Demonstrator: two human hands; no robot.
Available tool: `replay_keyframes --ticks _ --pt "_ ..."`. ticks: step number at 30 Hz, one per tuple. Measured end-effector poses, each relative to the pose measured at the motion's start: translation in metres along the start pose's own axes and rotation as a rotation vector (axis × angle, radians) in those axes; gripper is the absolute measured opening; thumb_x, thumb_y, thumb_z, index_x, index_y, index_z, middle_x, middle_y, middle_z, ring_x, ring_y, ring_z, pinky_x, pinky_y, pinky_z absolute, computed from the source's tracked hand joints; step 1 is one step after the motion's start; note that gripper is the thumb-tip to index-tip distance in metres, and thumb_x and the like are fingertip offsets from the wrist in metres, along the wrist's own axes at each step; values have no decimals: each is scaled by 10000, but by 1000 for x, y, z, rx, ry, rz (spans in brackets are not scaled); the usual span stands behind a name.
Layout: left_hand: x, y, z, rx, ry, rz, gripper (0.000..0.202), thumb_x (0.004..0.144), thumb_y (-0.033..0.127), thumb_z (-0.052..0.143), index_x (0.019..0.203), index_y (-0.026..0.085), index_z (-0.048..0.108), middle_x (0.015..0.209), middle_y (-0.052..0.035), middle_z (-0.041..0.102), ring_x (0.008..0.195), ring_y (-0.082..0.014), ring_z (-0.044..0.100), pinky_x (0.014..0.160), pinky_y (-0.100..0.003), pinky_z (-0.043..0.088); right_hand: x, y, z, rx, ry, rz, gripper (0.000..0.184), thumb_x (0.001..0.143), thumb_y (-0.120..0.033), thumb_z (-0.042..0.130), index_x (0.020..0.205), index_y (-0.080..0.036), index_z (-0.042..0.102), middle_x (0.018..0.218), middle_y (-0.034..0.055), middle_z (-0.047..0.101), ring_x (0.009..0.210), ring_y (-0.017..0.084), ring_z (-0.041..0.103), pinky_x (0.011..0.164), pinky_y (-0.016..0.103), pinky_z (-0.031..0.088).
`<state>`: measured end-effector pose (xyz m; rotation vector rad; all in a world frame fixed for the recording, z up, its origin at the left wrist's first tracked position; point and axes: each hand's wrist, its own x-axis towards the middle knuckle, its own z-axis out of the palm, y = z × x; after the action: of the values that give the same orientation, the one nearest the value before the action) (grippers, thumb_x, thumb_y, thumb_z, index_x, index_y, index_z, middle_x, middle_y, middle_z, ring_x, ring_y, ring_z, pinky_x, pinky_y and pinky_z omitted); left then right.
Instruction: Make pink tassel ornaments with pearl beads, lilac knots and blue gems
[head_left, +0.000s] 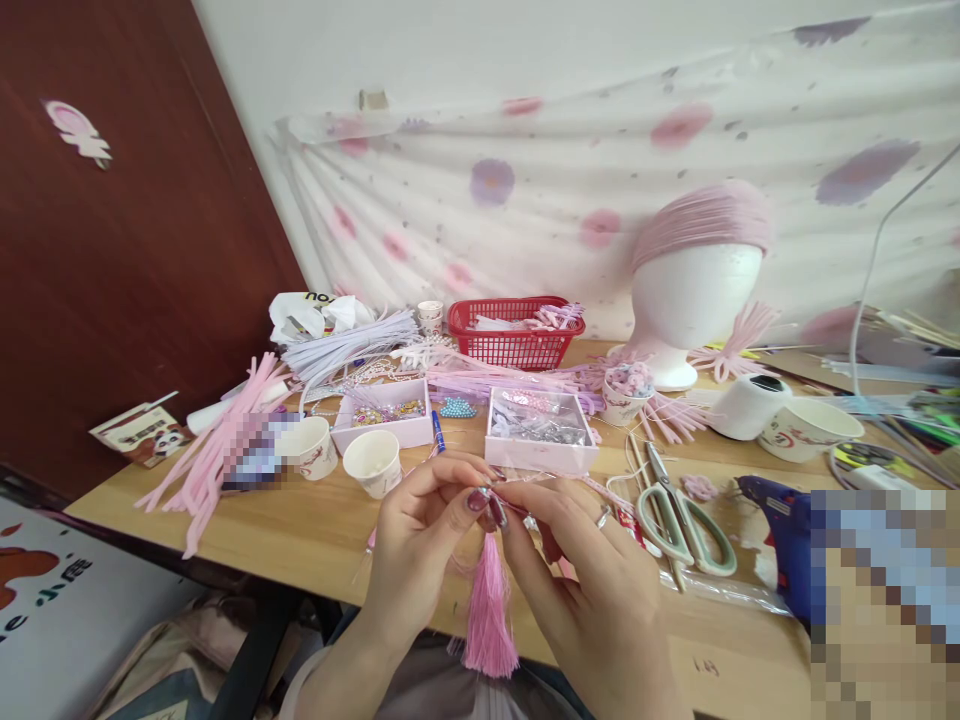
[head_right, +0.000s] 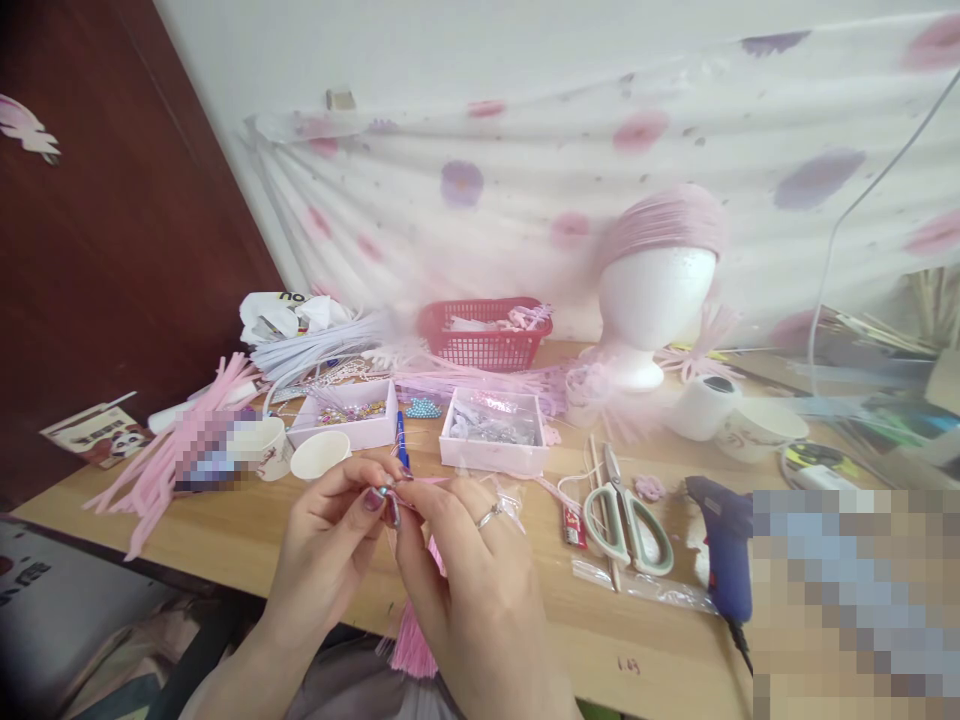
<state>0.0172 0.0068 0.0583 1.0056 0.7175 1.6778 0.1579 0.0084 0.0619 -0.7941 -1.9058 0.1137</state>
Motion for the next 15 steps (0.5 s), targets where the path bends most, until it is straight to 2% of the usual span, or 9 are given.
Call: replay_keyframes --ticks 6,15 --pt "0 -1 -1 10 -10 14 154 757 278 847 738 169 739 815 -22 674 618 -87 622 597 -183 550 2 -4 -1 24 59 -41 168 938 -82 565 1051 -184 635 810 36 692 707 143 656 489 206 468" --pt "2 0 3 -60 -17 -8 137 741 273 861 716 185 759 770 -11 681 603 -87 640 581 -173 555 3 -3 0 22 74 -67 182 926 -49 565 1030 -186 625 793 28 694 724 146 666 559 222 511"
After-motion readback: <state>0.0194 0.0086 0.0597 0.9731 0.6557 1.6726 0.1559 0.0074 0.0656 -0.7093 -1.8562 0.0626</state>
